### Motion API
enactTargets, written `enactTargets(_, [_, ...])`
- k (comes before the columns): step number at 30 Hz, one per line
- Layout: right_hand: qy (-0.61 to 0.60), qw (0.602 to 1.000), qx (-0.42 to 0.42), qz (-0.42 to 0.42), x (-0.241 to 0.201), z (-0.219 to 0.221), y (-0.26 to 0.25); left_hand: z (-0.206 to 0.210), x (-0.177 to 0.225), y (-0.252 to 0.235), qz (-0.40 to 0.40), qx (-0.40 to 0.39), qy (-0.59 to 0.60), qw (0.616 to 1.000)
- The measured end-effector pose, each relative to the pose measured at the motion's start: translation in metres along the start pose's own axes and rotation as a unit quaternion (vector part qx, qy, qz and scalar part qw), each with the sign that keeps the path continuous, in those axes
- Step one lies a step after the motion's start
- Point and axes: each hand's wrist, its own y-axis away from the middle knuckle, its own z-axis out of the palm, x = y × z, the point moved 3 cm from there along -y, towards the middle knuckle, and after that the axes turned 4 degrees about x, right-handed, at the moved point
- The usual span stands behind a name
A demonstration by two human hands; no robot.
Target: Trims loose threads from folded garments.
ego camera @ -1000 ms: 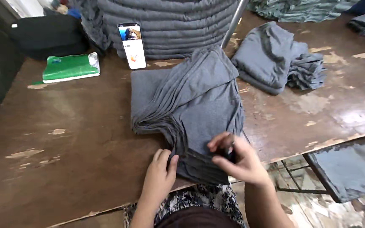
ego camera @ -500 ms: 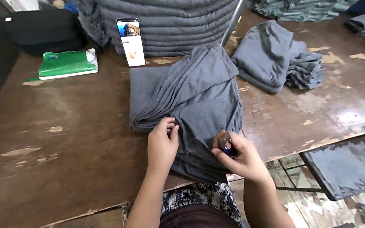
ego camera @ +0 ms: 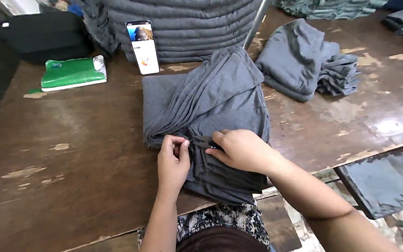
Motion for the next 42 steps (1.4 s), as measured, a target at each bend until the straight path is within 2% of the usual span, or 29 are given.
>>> enactTargets(6, [0.026, 0.998, -0.015, 0.058, -0.011, 0.011, -0.002, 0.003, -0.002, 0.002, 0.005, -0.022, 0.007, 1.000])
enactTargets(11, [0.011, 0.995, -0.019, 0.097, -0.015, 0.018, 0.001, 0.006, -0.003, 0.003, 0.025, -0.010, -0.006, 1.000])
enactTargets(14, [-0.030, 0.996, 0.025, 0.075, -0.007, 0.020, 0.006, -0.006, 0.000, 0.005, 0.038, -0.033, 0.029, 0.998])
enactTargets(15, [-0.058, 0.995, 0.050, 0.059, -0.002, 0.021, 0.010, -0.015, 0.000, 0.008, 0.049, -0.080, 0.048, 0.994])
enactTargets(17, [-0.141, 0.985, 0.097, 0.018, 0.013, 0.022, 0.022, -0.043, 0.003, 0.019, 0.080, -0.267, 0.072, 0.958])
enactTargets(19, [-0.251, 0.959, 0.131, -0.031, 0.026, 0.024, 0.040, -0.067, 0.011, 0.031, 0.114, -0.479, 0.094, 0.865])
enactTargets(20, [-0.293, 0.944, 0.139, -0.057, 0.032, 0.026, 0.051, -0.073, 0.016, 0.035, 0.125, -0.541, 0.131, 0.821])
enactTargets(21, [-0.322, 0.933, 0.146, -0.074, 0.037, 0.028, 0.062, -0.076, 0.020, 0.037, 0.132, -0.565, 0.163, 0.798])
enactTargets(22, [-0.342, 0.924, 0.153, -0.079, 0.041, 0.032, 0.072, -0.078, 0.024, 0.038, 0.144, -0.563, 0.175, 0.795])
enactTargets(23, [-0.356, 0.917, 0.164, -0.079, 0.044, 0.036, 0.080, -0.078, 0.026, 0.038, 0.155, -0.544, 0.166, 0.808])
enactTargets(24, [-0.366, 0.910, 0.180, -0.078, 0.046, 0.039, 0.085, -0.076, 0.028, 0.038, 0.165, -0.501, 0.148, 0.837])
enactTargets(26, [-0.395, 0.891, 0.213, -0.072, 0.045, 0.045, 0.088, -0.060, 0.034, 0.036, 0.182, -0.361, 0.091, 0.910])
enactTargets(28, [-0.418, 0.875, 0.235, -0.073, 0.039, 0.043, 0.089, -0.032, 0.042, 0.034, 0.192, -0.242, 0.016, 0.951])
enactTargets(31, [-0.426, 0.863, 0.248, -0.109, 0.025, 0.030, 0.086, 0.017, 0.047, 0.032, 0.204, -0.145, -0.094, 0.963])
enactTargets(33, [-0.412, 0.860, 0.273, -0.129, 0.021, 0.017, 0.085, 0.033, 0.042, 0.024, 0.211, -0.075, -0.098, 0.970])
enactTargets(35, [-0.400, 0.851, 0.314, -0.131, 0.026, 0.001, 0.084, 0.029, 0.036, 0.015, 0.207, -0.006, -0.062, 0.976])
enactTargets(39, [-0.323, 0.840, 0.424, -0.097, 0.035, -0.019, 0.074, 0.015, 0.026, 0.020, 0.126, -0.029, -0.013, 0.992])
enactTargets(42, [-0.212, 0.838, 0.500, -0.048, 0.029, -0.012, 0.051, 0.013, 0.022, 0.022, 0.078, -0.047, 0.008, 0.996])
